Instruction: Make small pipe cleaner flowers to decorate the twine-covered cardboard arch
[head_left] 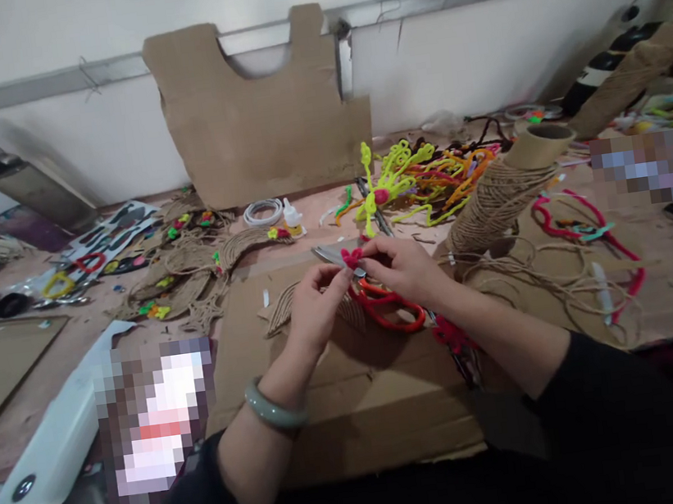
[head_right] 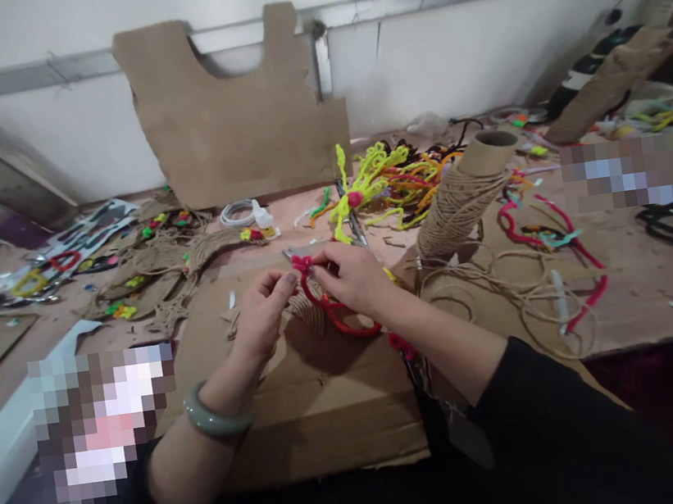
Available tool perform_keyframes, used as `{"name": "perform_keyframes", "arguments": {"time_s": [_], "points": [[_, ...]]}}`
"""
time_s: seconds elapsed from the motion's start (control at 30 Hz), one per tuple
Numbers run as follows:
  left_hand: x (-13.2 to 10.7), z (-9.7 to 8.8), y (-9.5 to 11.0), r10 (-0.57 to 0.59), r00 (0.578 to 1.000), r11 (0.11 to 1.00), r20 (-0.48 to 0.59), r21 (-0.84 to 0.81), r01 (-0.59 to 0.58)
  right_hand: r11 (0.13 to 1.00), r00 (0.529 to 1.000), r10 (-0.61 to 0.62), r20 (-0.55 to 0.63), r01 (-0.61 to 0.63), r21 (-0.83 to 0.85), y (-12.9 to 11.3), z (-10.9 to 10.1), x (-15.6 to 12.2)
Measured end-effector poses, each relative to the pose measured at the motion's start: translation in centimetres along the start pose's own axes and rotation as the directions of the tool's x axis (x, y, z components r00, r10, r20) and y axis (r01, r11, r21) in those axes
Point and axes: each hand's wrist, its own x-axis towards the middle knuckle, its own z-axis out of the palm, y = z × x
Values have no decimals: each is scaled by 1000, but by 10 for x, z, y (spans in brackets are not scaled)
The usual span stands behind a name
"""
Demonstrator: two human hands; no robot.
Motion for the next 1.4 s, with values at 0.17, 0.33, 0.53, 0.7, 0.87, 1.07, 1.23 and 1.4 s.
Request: {"name": "perform_keyframes", "arguments": {"time_s": [0.17, 0.33, 0.53, 0.7, 0.87, 1.07, 1.23, 1.4], "points": [[-2, -3, 4, -40, 996, 999, 82, 26, 38, 980, 990, -140, 11, 140, -139, 0, 7, -9], [-4, 0, 10, -57, 984, 995, 171, -77, 71, 939, 983, 171, 65, -183, 290, -2, 7, -4], [-3, -1, 10, -59, 978, 998, 201, -22, 65, 628, 894, 351, 279, -445, 638, 3, 6, 0], [0, -2, 5, -97, 994, 988, 54, -118, 103, 760, 927, 314, 206, -376, 530, 2, 6, 0], [-1, 0, 8, -161, 975, 976, 152, -126, 181, 783, 928, 298, 225, -372, 499, -2, 6, -1], [-2, 2, 9, -141, 987, 980, 78, -131, 151, 768, 936, 273, 224, -352, 535, 0, 8, -3], [-1, 1, 9, -192, 980, 954, 48, -224, 197, 949, 988, 112, 105, -138, 284, -1, 9, -7], [0, -1, 11, -289, 954, 908, 82, -293, 300, 980, 979, -191, 66, 186, 75, -2, 7, -10]]}}
